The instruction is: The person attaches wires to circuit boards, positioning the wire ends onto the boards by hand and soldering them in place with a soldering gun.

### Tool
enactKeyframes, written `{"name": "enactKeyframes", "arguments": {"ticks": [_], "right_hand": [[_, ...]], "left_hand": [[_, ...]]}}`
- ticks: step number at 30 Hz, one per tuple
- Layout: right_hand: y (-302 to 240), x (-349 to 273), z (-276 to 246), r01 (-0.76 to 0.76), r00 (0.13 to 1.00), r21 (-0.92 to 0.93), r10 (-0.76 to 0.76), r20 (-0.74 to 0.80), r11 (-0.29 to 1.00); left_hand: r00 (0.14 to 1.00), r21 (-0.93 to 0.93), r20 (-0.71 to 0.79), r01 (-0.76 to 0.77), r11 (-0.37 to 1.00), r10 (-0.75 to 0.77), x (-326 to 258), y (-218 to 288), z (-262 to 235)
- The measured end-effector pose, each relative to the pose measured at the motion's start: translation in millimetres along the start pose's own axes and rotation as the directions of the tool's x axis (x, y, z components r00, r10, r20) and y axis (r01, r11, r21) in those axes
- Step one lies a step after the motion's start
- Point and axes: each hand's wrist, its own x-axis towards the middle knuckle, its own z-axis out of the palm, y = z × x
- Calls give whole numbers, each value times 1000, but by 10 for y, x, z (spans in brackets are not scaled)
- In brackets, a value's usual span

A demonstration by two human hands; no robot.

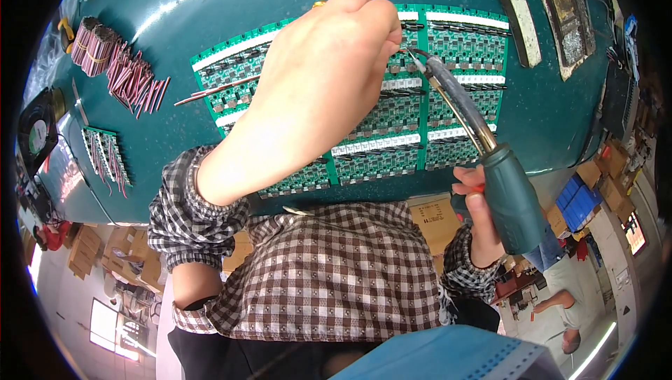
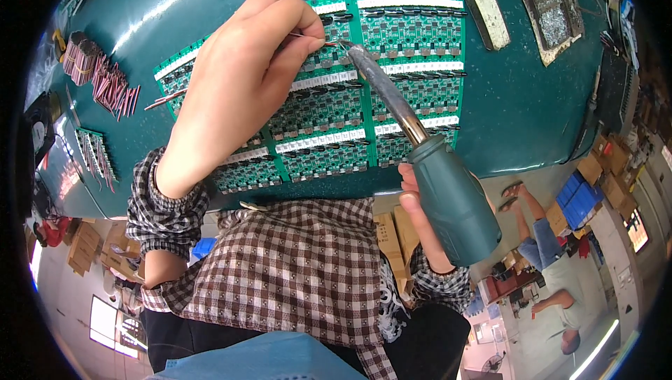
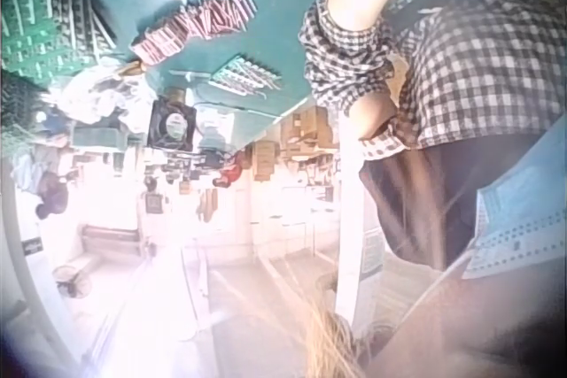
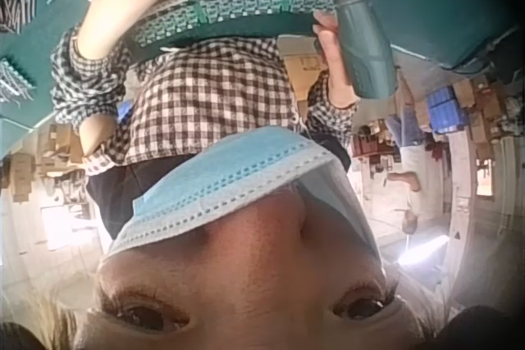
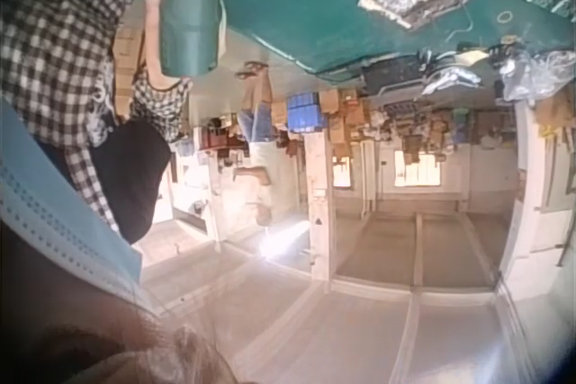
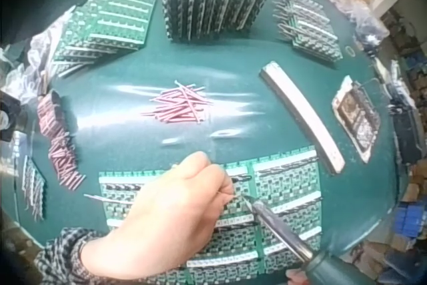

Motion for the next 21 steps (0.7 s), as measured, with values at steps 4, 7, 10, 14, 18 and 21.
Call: {"name": "enactKeyframes", "arguments": {"ticks": [4, 7, 10, 14, 18, 21], "right_hand": [[86, -47, 1, -18, 1000, 24, 18, -22, 1000], [86, -33, -14, 27, 999, 27, -28, 17, 999], [-5, -62, -20, -13, 1000, -35, 13, 19, 999], [-28, -117, -32, -67, 996, 54, 70, -56, 996], [38, -107, -45, 8, 1000, 46, -7, -10, 999], [0, -75, -39, -29, 999, 5, 29, 34, 1000]], "left_hand": [[1000, 2, 4, 2, 1000, -2, -15, 11, -14], [1000, 3, 0, 1, 1000, -1, -7, 1, -7], [999, -52, 28, 30, 998, -29, -45, 30, -82], [994, -42, 80, 77, 996, -74, -158, 109, -246], [990, -72, 94, 116, 991, -109, -249, 116, -289], [989, -88, 97, 121, 989, -112, -286, 99, -283]]}}
